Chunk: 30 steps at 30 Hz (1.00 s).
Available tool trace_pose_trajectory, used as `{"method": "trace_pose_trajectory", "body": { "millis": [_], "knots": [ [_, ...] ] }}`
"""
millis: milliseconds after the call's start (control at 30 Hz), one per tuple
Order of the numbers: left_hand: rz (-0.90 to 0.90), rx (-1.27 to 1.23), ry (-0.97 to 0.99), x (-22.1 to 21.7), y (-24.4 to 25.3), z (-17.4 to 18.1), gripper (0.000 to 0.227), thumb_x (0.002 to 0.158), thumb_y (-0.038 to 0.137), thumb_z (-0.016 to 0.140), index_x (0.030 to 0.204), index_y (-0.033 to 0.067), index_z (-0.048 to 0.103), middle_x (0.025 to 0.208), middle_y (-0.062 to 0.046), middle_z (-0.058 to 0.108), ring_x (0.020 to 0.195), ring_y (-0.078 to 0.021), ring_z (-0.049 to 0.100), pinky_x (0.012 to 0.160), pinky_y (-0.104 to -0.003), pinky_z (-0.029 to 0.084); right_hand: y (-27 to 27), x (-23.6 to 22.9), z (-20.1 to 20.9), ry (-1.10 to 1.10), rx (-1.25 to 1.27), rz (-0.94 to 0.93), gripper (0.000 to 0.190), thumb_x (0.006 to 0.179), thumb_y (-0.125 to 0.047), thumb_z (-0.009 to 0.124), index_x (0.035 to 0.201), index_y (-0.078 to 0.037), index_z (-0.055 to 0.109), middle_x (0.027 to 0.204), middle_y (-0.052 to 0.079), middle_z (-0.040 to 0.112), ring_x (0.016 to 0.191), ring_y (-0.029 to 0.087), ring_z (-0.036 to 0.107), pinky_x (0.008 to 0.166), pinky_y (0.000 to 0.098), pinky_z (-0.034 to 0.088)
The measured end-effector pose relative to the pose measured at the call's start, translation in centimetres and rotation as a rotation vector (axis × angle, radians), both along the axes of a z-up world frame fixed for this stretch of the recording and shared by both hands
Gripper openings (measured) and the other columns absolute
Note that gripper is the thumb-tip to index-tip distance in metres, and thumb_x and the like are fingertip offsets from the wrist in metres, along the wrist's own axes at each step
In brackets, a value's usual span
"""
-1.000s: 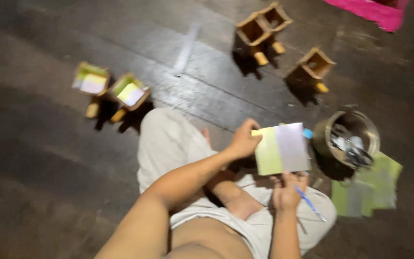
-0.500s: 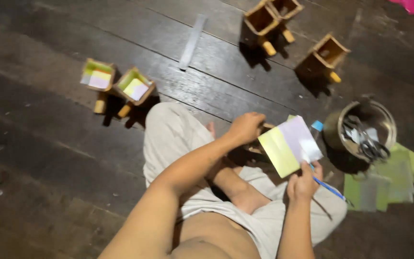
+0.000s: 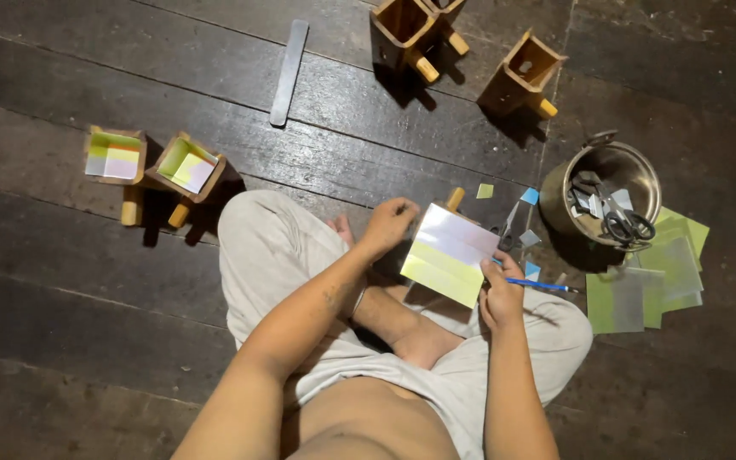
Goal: The person is measuring, marking, cutting, and folding colored paper cards to fit inside small wooden containers.
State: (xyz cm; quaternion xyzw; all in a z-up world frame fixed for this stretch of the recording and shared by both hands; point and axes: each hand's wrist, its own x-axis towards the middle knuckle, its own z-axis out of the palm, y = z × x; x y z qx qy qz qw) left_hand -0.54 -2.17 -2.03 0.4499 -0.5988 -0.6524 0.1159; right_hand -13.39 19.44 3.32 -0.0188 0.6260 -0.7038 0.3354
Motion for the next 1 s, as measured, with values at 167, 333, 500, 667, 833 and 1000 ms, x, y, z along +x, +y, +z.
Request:
{"method": "trace_pose_trajectory", "body": {
  "millis": [167,333,500,667,833,1000],
  "knots": [
    [-0.059,-0.019,0.091,0.9,0.4,6.3,0.045,0.086,0.028,0.072,0.126,0.0057,0.069,0.113,-0.023,0.072,0.105,-0.0408,0.07,0.088,-0.047,0.057,0.0,-1.0,-3.3,0.075,0.191,0.161,0.037,0.096,-0.006,0.066,0.132,-0.004,0.057,0.084,0.005,0.065,0.069,0.017,0.065,0.058,0.0327,0.058],
    [-0.144,-0.159,0.055,0.8,0.5,4.5,0.054,0.075,0.019,0.082,0.126,0.008,0.07,0.108,-0.023,0.074,0.097,-0.0419,0.073,0.081,-0.048,0.059,-0.9,-0.5,-1.8,0.123,0.24,0.235,0.064,0.093,-0.004,0.064,0.153,-0.007,0.043,0.076,0.004,0.057,0.056,0.015,0.061,0.044,0.0265,0.056],
    [-0.109,-0.218,0.004,0.8,0.4,2.3,0.046,0.072,0.023,0.085,0.116,0.0099,0.076,0.101,-0.018,0.074,0.093,-0.036,0.072,0.08,-0.04,0.058,-2.3,-0.2,0.9,0.148,0.273,0.3,0.057,0.091,-0.002,0.062,0.147,-0.009,0.052,0.069,0.001,0.05,0.057,0.012,0.055,0.048,0.0247,0.048],
    [-0.09,-0.203,-0.01,0.9,0.4,2.6,0.039,0.075,0.021,0.081,0.113,0.0136,0.077,0.09,-0.013,0.075,0.083,-0.0288,0.071,0.072,-0.038,0.056,-3.1,-0.9,0.5,0.182,0.337,0.255,0.04,0.09,-0.007,0.069,0.13,-0.01,0.063,0.067,-0.002,0.053,0.058,0.009,0.053,0.052,0.0223,0.045],
    [-0.042,-0.095,-0.028,0.8,0.3,2.5,0.038,0.075,0.018,0.078,0.112,0.0132,0.076,0.073,-0.002,0.068,0.068,-0.0148,0.064,0.067,-0.031,0.054,-3.8,-0.6,1.1,0.148,0.368,0.209,0.031,0.092,-0.01,0.068,0.122,-0.011,0.064,0.07,-0.001,0.057,0.061,0.009,0.057,0.057,0.0241,0.046],
    [-0.031,-0.044,-0.022,0.8,0.6,2.1,0.036,0.071,0.012,0.078,0.107,0.0086,0.076,0.069,-0.004,0.064,0.068,-0.016,0.065,0.065,-0.031,0.054,-3.7,-1.1,0.2,0.191,0.369,0.224,0.03,0.09,-0.008,0.068,0.12,-0.009,0.069,0.068,-0.001,0.059,0.06,0.008,0.058,0.055,0.0223,0.046]
  ]
}}
